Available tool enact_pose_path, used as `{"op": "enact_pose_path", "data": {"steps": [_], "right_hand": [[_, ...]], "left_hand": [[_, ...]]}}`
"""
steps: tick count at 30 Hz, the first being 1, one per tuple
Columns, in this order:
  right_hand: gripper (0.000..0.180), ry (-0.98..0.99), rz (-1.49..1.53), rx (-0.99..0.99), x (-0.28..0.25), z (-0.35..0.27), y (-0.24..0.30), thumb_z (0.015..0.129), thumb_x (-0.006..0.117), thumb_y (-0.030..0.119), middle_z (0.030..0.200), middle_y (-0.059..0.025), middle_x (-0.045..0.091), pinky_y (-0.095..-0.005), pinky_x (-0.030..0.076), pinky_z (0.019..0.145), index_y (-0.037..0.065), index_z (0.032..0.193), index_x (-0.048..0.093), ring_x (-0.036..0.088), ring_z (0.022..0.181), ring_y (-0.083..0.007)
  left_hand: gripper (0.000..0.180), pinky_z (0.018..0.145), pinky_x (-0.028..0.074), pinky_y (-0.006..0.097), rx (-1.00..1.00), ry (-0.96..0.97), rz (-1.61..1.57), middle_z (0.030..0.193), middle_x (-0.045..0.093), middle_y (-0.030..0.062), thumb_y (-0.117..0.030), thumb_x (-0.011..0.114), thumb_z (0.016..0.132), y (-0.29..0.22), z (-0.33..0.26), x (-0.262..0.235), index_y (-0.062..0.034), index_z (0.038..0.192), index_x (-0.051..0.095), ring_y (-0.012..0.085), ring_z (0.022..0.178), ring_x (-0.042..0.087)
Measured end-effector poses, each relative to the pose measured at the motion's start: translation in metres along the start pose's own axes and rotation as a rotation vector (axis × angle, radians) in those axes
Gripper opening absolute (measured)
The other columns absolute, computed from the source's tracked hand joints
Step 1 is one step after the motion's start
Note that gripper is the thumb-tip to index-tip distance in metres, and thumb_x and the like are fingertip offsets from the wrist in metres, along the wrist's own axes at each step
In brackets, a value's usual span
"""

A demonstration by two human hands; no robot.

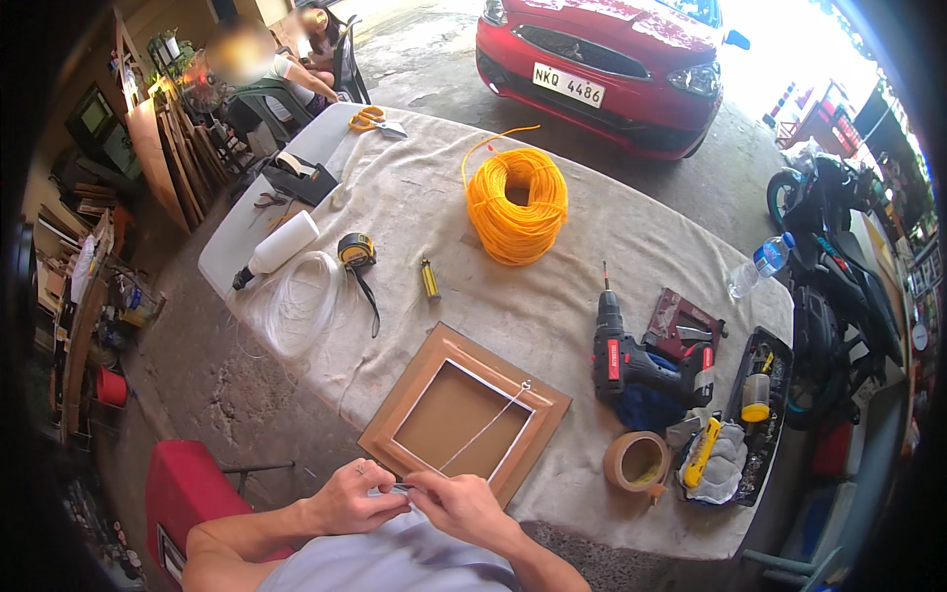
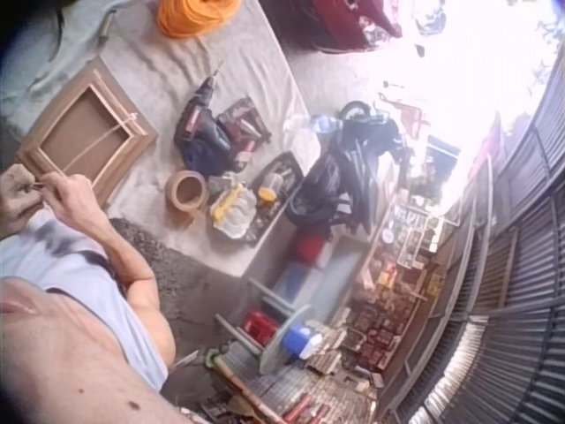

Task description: The person measures a wooden picture frame, drills two holes in the back, and installs metal hanging hardware. They then thread a white cord through the hardware and tie it to create a hanging loop.

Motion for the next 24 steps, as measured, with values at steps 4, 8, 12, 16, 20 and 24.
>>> {"op": "enact_pose_path", "data": {"steps": [4, 8, 12, 16, 20, 24], "right_hand": [[0.015, 0.035, 0.140, 0.034, 0.004, -0.001, 0.008, 0.085, 0.065, 0.009, 0.072, -0.0129, 0.066, -0.0330, 0.050, 0.057, 0.003, 0.098, 0.068, 0.064, 0.060, -0.0271], [0.017, 0.170, 0.260, -0.068, 0.011, -0.012, 0.017, 0.085, 0.065, 0.011, 0.068, -0.0129, 0.064, -0.0342, 0.049, 0.054, 0.006, 0.101, 0.069, 0.063, 0.058, -0.0280], [0.020, 0.388, -0.192, -0.246, 0.036, -0.016, 0.018, 0.086, 0.065, 0.009, 0.065, -0.0087, 0.063, -0.0296, 0.046, 0.049, 0.009, 0.105, 0.070, 0.057, 0.048, -0.0220], [0.022, 0.371, 0.222, -0.141, 0.010, -0.017, 0.016, 0.085, 0.066, 0.010, 0.064, -0.0061, 0.062, -0.0282, 0.046, 0.050, 0.010, 0.106, 0.070, 0.055, 0.048, -0.0168], [0.023, -0.067, -0.144, -0.024, -0.005, 0.005, 0.020, 0.082, 0.069, 0.007, 0.065, -0.0111, 0.063, -0.0307, 0.047, 0.050, 0.002, 0.104, 0.066, 0.061, 0.053, -0.0212], [0.021, -0.040, 0.010, -0.165, 0.010, 0.001, 0.005, 0.083, 0.068, 0.008, 0.068, -0.0115, 0.064, -0.0329, 0.048, 0.050, 0.003, 0.104, 0.066, 0.062, 0.054, -0.0243]], "left_hand": [[0.017, 0.078, 0.044, 0.031, -0.086, -0.131, -0.045, 0.098, 0.054, 0.0071, -0.018, 0.073, 0.076, 0.005, 0.002, -0.012, -0.0106, 0.090, 0.068, 0.0199, 0.092, 0.054], [0.012, 0.091, 0.042, 0.035, -0.686, 0.101, -1.152, 0.109, 0.056, 0.0086, -0.019, 0.064, 0.089, 0.033, -0.021, 0.020, -0.0067, 0.091, 0.065, 0.0201, 0.103, 0.053], [0.018, 0.094, 0.041, 0.032, -0.858, 0.235, -2.128, 0.102, 0.058, 0.0069, -0.017, 0.053, 0.096, 0.024, -0.022, 0.033, -0.0029, 0.089, 0.062, 0.0160, 0.100, 0.054], [0.013, 0.079, 0.044, 0.030, -0.650, 0.186, -1.086, 0.089, 0.053, 0.0025, -0.016, 0.066, 0.088, 0.031, -0.013, 0.007, -0.0052, 0.082, 0.065, 0.0132, 0.086, 0.053], [0.014, 0.063, 0.046, 0.032, -0.073, 0.062, -0.234, 0.083, 0.050, 0.0039, -0.016, 0.079, 0.073, 0.009, -0.003, -0.006, -0.0094, 0.079, 0.067, 0.0168, 0.075, 0.051], [0.014, 0.067, 0.047, 0.035, -0.007, -0.052, -0.155, 0.086, 0.051, 0.0054, -0.015, 0.076, 0.073, 0.005, -0.001, -0.010, -0.0095, 0.079, 0.065, 0.0214, 0.075, 0.053]]}}
Point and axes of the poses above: each hand's wrist, its own z-axis towards the middle knuckle, its own x-axis out of the palm, y = z × x, the point moved 3 cm from there along z, towards the middle knuckle
